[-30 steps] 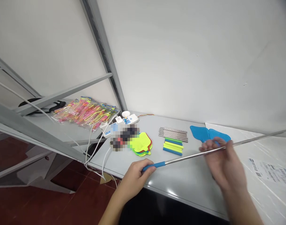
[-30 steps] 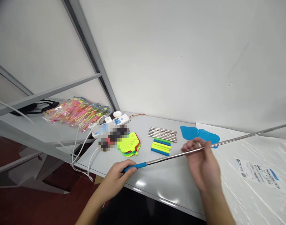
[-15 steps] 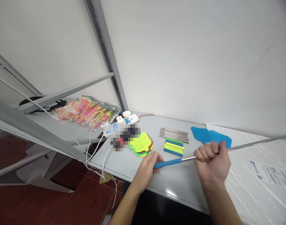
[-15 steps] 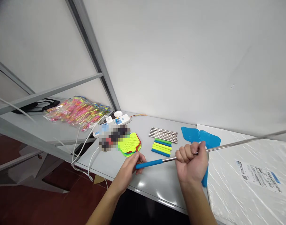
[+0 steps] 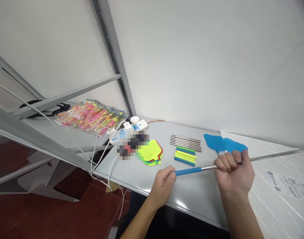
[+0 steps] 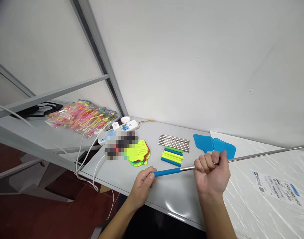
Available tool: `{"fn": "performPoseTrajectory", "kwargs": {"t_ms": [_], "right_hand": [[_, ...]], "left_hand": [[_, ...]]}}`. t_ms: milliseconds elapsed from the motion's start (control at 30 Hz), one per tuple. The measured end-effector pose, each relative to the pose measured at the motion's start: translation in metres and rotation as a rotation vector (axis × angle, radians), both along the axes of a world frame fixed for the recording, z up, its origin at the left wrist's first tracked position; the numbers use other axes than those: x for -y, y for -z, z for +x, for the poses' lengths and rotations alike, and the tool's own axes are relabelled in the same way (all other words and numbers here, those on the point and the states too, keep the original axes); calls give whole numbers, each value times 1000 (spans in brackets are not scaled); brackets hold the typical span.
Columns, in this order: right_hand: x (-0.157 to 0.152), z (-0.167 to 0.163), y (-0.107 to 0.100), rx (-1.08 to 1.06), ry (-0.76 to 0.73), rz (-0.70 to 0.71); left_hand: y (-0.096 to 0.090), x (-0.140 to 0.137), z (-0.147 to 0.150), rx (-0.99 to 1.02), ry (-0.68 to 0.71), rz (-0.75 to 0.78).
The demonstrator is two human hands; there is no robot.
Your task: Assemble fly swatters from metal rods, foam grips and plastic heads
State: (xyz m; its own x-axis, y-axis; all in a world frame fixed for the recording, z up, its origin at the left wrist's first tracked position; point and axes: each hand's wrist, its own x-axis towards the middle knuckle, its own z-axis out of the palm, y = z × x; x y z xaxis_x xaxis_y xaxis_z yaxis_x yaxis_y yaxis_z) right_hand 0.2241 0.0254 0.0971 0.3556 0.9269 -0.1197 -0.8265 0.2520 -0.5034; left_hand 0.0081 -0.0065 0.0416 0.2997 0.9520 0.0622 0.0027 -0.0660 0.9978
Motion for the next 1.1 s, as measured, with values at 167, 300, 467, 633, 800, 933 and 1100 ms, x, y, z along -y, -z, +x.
{"fn": "performPoseTrajectory", "kwargs": {"t_ms": [167, 300, 467, 633, 800, 933, 1100], "right_hand": [[1, 0, -1, -10, -25, 6], [4, 0, -5, -43, -35, 0], [9, -9, -7, 18, -38, 5], [12, -25, -9, 122, -17, 48], [10, -31, -19, 147, 27, 59], [10, -36, -29, 151, 44, 79], [8, -41, -32, 168, 17, 117]], "left_hand": [[7, 6, 6, 63, -14, -23], [3, 6, 2, 101, 42, -45], [-20, -1, -4, 75, 99, -107], [-29, -16, 11, 358, 88, -218], [-30, -29, 26, 656, 22, -336], [-35, -31, 33, 701, -51, -353], [-36, -31, 36, 754, -95, -399]]}}
